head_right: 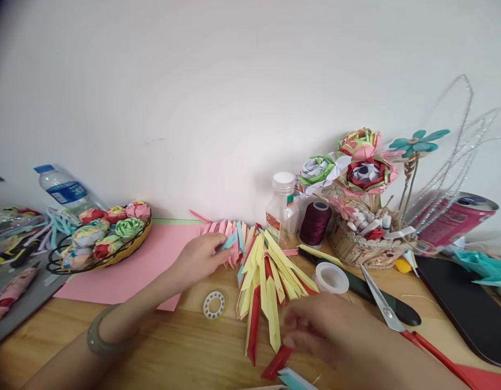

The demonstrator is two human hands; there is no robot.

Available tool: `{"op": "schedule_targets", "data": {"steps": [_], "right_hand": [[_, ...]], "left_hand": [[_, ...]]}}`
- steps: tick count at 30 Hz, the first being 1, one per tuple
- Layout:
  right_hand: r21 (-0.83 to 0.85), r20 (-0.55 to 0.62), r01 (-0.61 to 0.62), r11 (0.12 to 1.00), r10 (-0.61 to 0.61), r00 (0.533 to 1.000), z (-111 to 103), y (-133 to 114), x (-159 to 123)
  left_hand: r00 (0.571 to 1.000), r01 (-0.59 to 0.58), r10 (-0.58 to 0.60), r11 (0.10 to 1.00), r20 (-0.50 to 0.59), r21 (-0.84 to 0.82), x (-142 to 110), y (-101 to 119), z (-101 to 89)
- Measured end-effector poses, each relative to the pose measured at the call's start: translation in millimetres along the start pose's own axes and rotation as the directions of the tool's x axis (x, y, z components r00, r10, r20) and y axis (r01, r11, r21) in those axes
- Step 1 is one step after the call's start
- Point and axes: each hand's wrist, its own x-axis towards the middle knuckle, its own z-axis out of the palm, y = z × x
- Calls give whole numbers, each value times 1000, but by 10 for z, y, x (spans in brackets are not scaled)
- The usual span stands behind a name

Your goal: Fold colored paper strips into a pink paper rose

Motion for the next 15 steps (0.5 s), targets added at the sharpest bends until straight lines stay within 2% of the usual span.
{"op": "schedule_targets", "data": {"steps": [2,4,6,7,9,12,15], "right_hand": [[-114,-27,-31,993,28,999,-65,-141,167],[-222,-130,-31,975,2,991,-91,-276,362],[-370,-182,-9,929,-64,981,-71,-383,581],[-458,-200,-22,889,-78,977,-46,-423,697],[-651,-212,-103,752,-49,976,20,-479,929],[-700,-241,-167,695,-9,971,127,-509,1225],[-710,-259,-214,671,33,965,201,-498,1405]], "left_hand": [[997,76,-83,945,-8,-317,65,-20,-65],[990,122,-139,783,19,-609,121,-38,-96],[985,129,-173,620,25,-774,155,-59,-98],[982,124,-189,557,19,-821,163,-71,-92],[974,110,-225,459,5,-882,167,-100,-79],[960,109,-280,347,8,-931,162,-139,-81],[945,116,-325,251,29,-961,165,-153,-114]]}}
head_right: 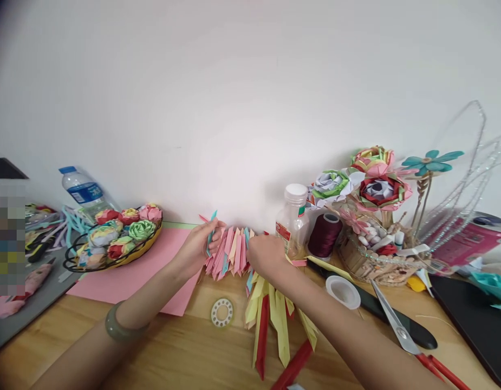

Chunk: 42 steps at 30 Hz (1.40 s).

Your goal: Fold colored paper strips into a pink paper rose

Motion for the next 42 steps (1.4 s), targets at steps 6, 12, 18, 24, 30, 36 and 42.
{"op": "schedule_targets", "data": {"steps": [6,12,18,24,30,36,42], "right_hand": [[-21,16,-50,999,50,999,49,9,81],[-43,-88,-111,993,107,990,-111,-12,-18],[289,-244,66,955,6,970,-255,-137,-114],[367,-191,124,922,-55,980,-195,-223,-110],[217,-212,88,972,-41,976,-212,-280,-111],[312,-288,170,935,-77,955,-160,-218,-78],[24,-255,544,839,-521,815,12,-198,-56]], "left_hand": [[992,25,-45,985,-116,-173,-1,76,38],[991,-44,10,967,-135,-250,24,15,51],[991,-127,111,960,-76,-249,-1,-99,102],[999,-36,23,947,-44,-320,-92,-79,192],[999,-34,22,954,-42,-298,-114,-64,207],[993,-73,48,966,-105,-248,-83,-19,147],[960,-152,70,943,-272,-295,-55,164,74]]}}
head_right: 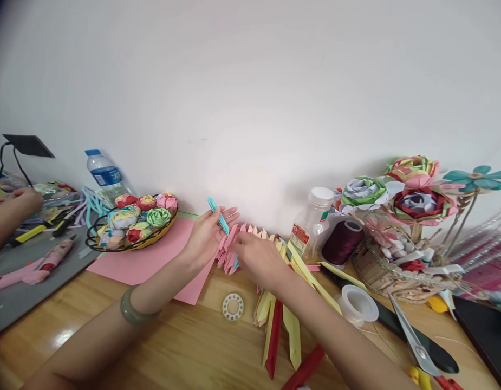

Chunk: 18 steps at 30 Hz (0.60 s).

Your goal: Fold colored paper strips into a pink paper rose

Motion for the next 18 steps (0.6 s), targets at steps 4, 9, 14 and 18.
{"op": "schedule_targets", "data": {"steps": [4,9,14,18], "right_hand": [[-201,99,176,964,-159,982,122,-1,37],[-183,-44,186,965,-197,979,131,84,72],[236,-385,-10,972,102,917,-70,158,86],[659,-381,-131,740,479,791,-275,137,83]], "left_hand": [[1000,11,-11,1000,-11,9,2,36,14],[1000,-27,27,1000,-2,7,33,22,-16],[996,-88,87,995,17,55,78,33,-41],[989,3,-18,994,148,106,57,-69,-39]]}}
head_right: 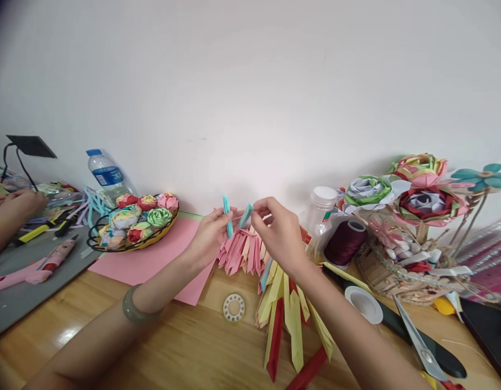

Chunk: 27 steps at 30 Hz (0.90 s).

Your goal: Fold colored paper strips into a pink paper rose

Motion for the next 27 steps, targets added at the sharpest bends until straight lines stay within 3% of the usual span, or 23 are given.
{"op": "schedule_targets", "data": {"steps": [4,11,14,22,27], "right_hand": [[179,154,-293,939,267,951,-37,-74,-29],[226,244,-528,819,477,844,-99,22,-66],[169,218,-524,835,486,846,-139,94,-70],[48,234,-390,919,370,899,-212,101,-99],[-58,173,-343,937,348,921,-242,117,-88]], "left_hand": [[983,113,-124,990,133,87,-72,-153,35],[924,272,-281,960,260,71,-127,-248,51],[901,306,-302,951,311,36,-129,-262,52],[888,356,-362,931,282,72,-149,-278,66],[883,361,-361,931,299,58,-143,-275,63]]}}
